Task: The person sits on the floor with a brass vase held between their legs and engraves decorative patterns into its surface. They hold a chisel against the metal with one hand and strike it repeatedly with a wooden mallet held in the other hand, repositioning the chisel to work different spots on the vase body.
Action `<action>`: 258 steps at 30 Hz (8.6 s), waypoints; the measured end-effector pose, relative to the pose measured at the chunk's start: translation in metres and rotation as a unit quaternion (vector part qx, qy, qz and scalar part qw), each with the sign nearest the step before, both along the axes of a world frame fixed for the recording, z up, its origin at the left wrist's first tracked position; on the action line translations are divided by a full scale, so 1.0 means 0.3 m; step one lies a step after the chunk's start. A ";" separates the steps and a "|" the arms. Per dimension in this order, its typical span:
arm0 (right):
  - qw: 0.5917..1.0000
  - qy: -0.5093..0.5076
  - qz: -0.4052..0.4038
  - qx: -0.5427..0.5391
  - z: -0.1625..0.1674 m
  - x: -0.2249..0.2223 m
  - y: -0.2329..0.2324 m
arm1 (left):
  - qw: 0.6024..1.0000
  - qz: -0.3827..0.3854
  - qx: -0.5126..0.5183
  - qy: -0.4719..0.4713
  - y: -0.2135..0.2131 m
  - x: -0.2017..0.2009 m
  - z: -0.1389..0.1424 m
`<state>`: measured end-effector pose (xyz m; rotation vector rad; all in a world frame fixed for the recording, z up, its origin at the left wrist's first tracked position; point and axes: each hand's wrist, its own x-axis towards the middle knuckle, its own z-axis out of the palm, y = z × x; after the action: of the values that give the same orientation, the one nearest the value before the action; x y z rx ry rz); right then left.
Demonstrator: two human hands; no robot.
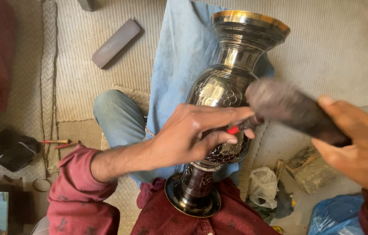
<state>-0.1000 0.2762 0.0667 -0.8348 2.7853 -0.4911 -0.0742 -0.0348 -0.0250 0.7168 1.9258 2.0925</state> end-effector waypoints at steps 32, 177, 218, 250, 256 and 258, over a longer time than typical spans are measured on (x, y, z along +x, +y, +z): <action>0.984 -0.133 0.080 0.089 0.068 -0.313 -0.112 | 0.957 0.217 0.107 -0.162 0.035 0.105 -0.012; 0.896 -0.177 -0.351 -0.206 -0.808 0.545 -0.022 | 0.698 0.522 -0.490 0.025 -0.113 0.370 -0.347; 0.910 -0.101 -0.328 -0.233 -0.816 0.549 -0.016 | 0.783 0.514 -0.334 -0.106 -0.138 0.353 -0.441; 0.828 -0.175 -0.159 -0.508 -0.582 0.717 -0.392 | 0.918 0.297 0.198 -0.171 -0.017 0.459 -0.424; 0.659 -0.233 -0.161 -0.697 -0.761 0.700 -0.374 | 0.974 0.221 -0.048 0.017 -0.028 0.474 -0.300; 0.635 -0.256 -0.164 -0.710 -0.760 0.684 -0.378 | 0.974 0.210 -0.083 0.029 -0.023 0.469 -0.265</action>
<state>0.1054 0.1627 -0.1613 -0.1505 1.5027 -2.5833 0.0666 -0.0416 -0.1045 0.3596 2.4240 2.1109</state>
